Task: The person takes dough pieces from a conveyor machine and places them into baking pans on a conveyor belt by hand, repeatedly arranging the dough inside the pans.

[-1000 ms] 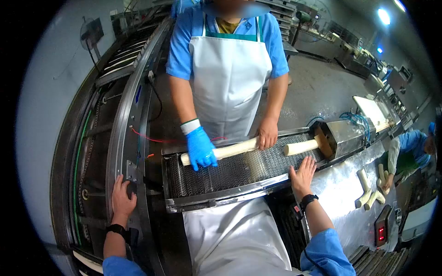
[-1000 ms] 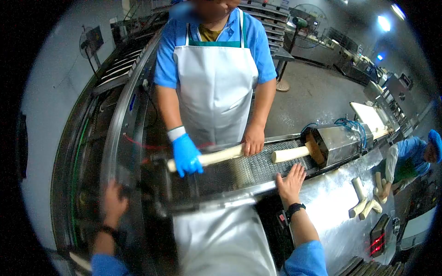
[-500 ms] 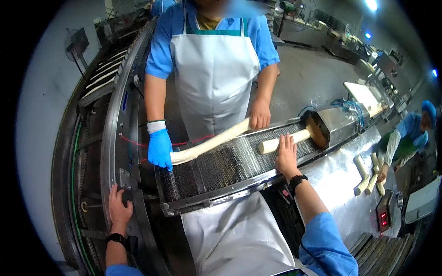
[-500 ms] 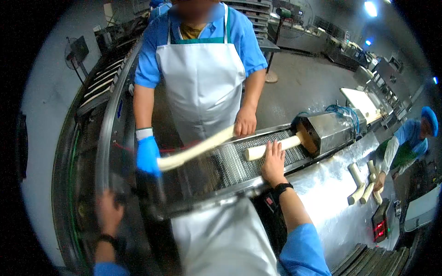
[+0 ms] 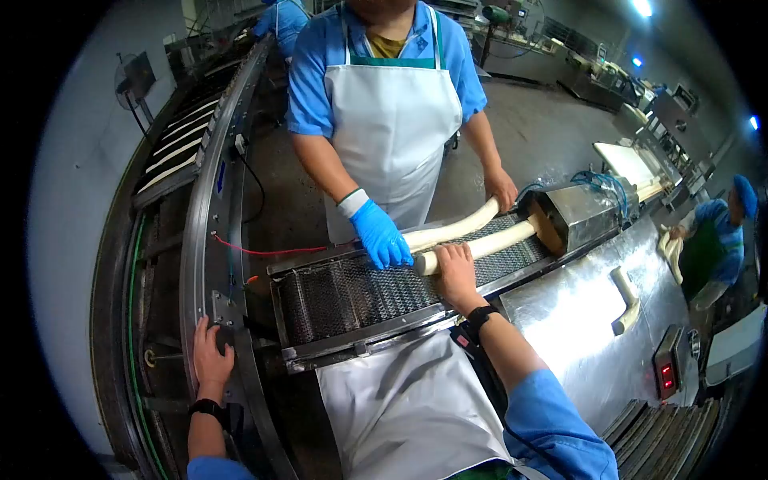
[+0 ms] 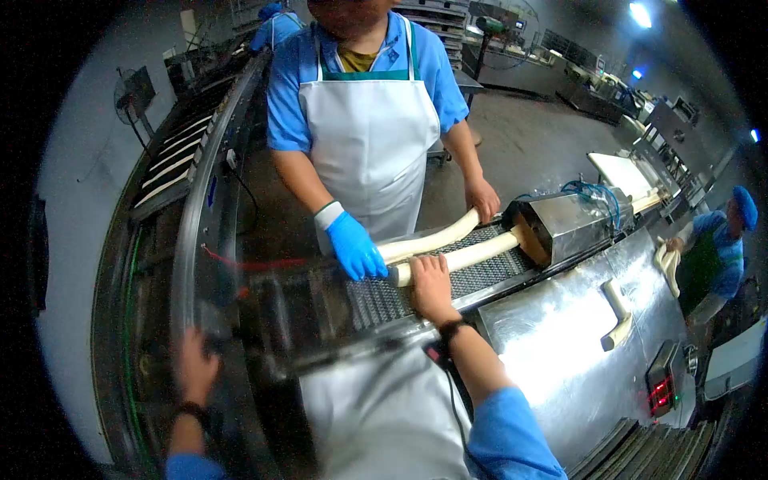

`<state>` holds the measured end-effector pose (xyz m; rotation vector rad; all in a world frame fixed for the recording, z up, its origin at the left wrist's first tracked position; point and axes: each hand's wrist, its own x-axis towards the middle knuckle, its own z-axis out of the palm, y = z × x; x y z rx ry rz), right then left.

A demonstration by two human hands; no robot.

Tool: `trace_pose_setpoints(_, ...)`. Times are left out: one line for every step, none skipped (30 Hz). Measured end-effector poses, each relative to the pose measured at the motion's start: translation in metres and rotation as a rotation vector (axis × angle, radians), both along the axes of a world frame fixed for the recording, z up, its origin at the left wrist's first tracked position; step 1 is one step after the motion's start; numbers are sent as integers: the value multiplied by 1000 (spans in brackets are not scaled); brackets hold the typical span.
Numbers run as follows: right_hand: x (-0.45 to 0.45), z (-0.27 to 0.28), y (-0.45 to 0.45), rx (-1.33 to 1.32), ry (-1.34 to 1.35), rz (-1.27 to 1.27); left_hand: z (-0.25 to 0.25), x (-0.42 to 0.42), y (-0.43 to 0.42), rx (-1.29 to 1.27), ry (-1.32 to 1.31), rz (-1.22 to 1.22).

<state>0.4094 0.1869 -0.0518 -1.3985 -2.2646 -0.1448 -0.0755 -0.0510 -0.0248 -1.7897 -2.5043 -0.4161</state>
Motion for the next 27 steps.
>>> trace_pose_setpoints(-3,0,-2,10,13,25,0,0,0,-3,0,-1)
trace_pose_setpoints(-6,-1,-2,-28,-11,34,0,1,-1,1,-8,1)
trace_pose_setpoints(-10,2,-3,-64,-34,44,3,2,-1,7,-16,3)
trace_pose_setpoints(-15,6,-7,-51,-44,66,6,4,1,8,-15,2)
trace_pose_setpoints(-19,4,-6,-43,-75,77,9,7,1,-13,-30,21)
trace_pose_setpoints(-24,6,-9,-5,-60,105,11,8,2,-31,-44,38)
trace_pose_setpoints(-30,7,-12,31,-45,133,10,8,2,-34,-43,33)
trace_pose_setpoints(-33,2,-12,28,-79,144,9,9,2,-24,-53,28)
trace_pose_setpoints(-38,8,-17,9,-83,185,10,8,3,-10,-63,25)
trace_pose_setpoints(-43,11,-20,-4,-110,208,11,8,3,-9,-62,24)
trace_pose_setpoints(-48,13,-23,-18,-137,232,11,9,2,-4,-47,12)
trace_pose_setpoints(-54,14,-26,-15,-137,235,12,10,2,3,-32,2)
trace_pose_setpoints(-62,14,-30,-44,-209,236,12,12,2,4,-32,7)
trace_pose_setpoints(-66,15,-33,-72,-279,237,12,14,3,-2,-31,21)
trace_pose_setpoints(-68,16,-36,-68,-278,243,11,15,3,-8,-29,35)
trace_pose_setpoints(-69,18,-37,-73,-238,240,12,16,4,-2,-25,41)
trace_pose_setpoints(-69,20,-37,-75,-199,238,11,17,6,0,-27,27)
trace_pose_setpoints(-65,29,-40,-122,-77,223,10,18,6,-1,-30,14)
trace_pose_setpoints(-55,28,-36,-118,-75,225,5,17,7,3,-27,16)
trace_pose_setpoints(-38,26,-30,-285,370,225,-3,14,7,24,-28,4)
trace_pose_setpoints(-17,25,-27,-443,820,208,-8,15,10,41,-29,-18)
trace_pose_setpoints(-5,53,-41,-545,1113,89,0,10,6,26,-33,-44)
trace_pose_setpoints(18,74,-53,-631,1408,-42,7,12,5,4,-87,2)
trace_pose_setpoints(50,74,-59,-560,1585,-23,11,14,6,-18,-139,48)
trace_pose_setpoints(85,72,-66,-476,1758,2,9,13,4,-29,-138,21)
trace_pose_setpoints(119,70,-80,-406,1809,-109,5,10,1,-16,-105,28)
trace_pose_setpoints(151,66,-100,-330,1858,-225,5,9,2,-4,-70,29)
